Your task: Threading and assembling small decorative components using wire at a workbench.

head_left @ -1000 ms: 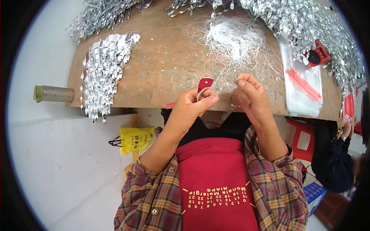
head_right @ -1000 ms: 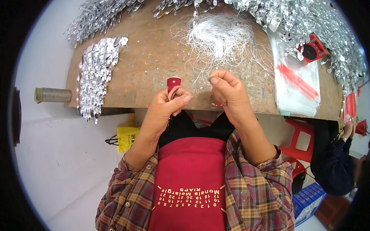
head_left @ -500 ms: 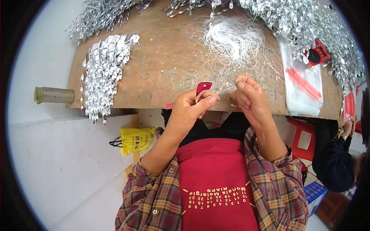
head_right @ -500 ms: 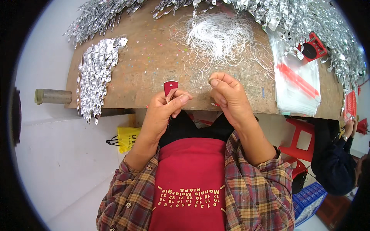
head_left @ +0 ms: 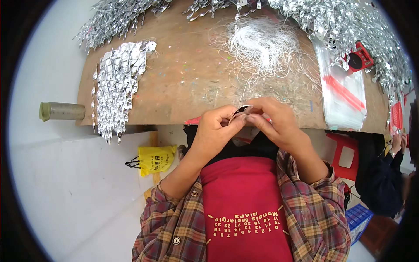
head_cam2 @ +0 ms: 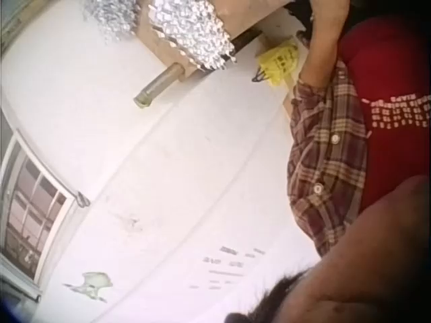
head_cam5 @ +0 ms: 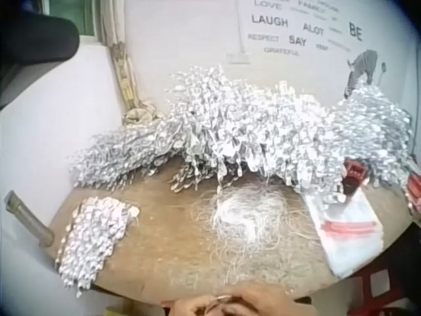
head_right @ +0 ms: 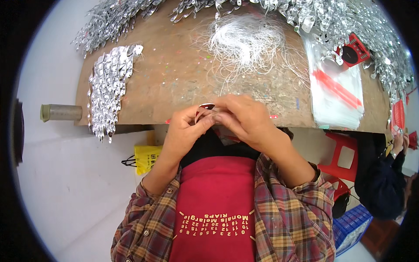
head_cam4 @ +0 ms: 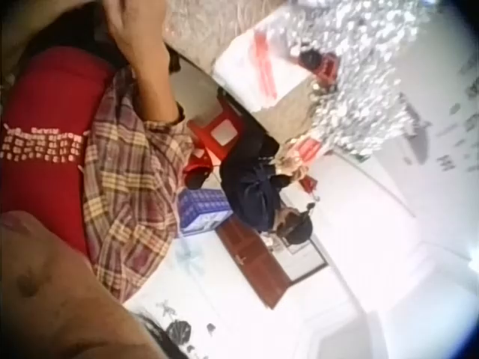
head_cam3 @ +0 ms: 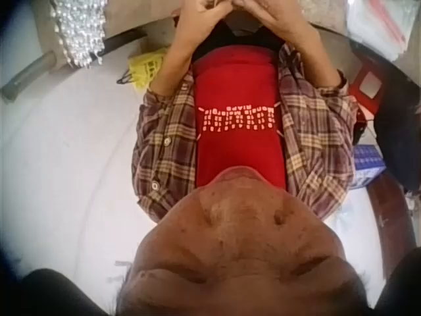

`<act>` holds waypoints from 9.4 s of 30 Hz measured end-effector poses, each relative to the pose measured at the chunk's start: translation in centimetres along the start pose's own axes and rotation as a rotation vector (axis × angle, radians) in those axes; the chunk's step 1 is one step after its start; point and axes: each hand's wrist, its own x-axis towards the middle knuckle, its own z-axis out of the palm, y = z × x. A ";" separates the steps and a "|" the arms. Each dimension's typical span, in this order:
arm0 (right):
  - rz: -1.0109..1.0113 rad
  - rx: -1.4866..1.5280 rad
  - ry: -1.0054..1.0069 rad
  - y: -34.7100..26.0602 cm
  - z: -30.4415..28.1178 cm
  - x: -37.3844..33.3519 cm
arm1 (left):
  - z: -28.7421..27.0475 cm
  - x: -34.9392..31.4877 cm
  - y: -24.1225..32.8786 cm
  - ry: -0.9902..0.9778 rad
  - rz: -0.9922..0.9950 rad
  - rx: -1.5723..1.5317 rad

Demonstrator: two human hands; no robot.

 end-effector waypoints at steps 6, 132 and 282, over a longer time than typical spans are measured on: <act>-0.021 -0.112 0.016 1.0 -1.9 -0.2 | -0.4 -0.3 1.1 0.060 -0.102 0.015; 0.567 1.347 0.086 3.8 -1.9 -1.5 | -1.1 0.1 2.9 -0.151 0.146 0.296; 0.285 0.570 0.187 -0.4 0.7 -1.7 | 1.5 -1.0 0.7 0.037 -0.104 -0.500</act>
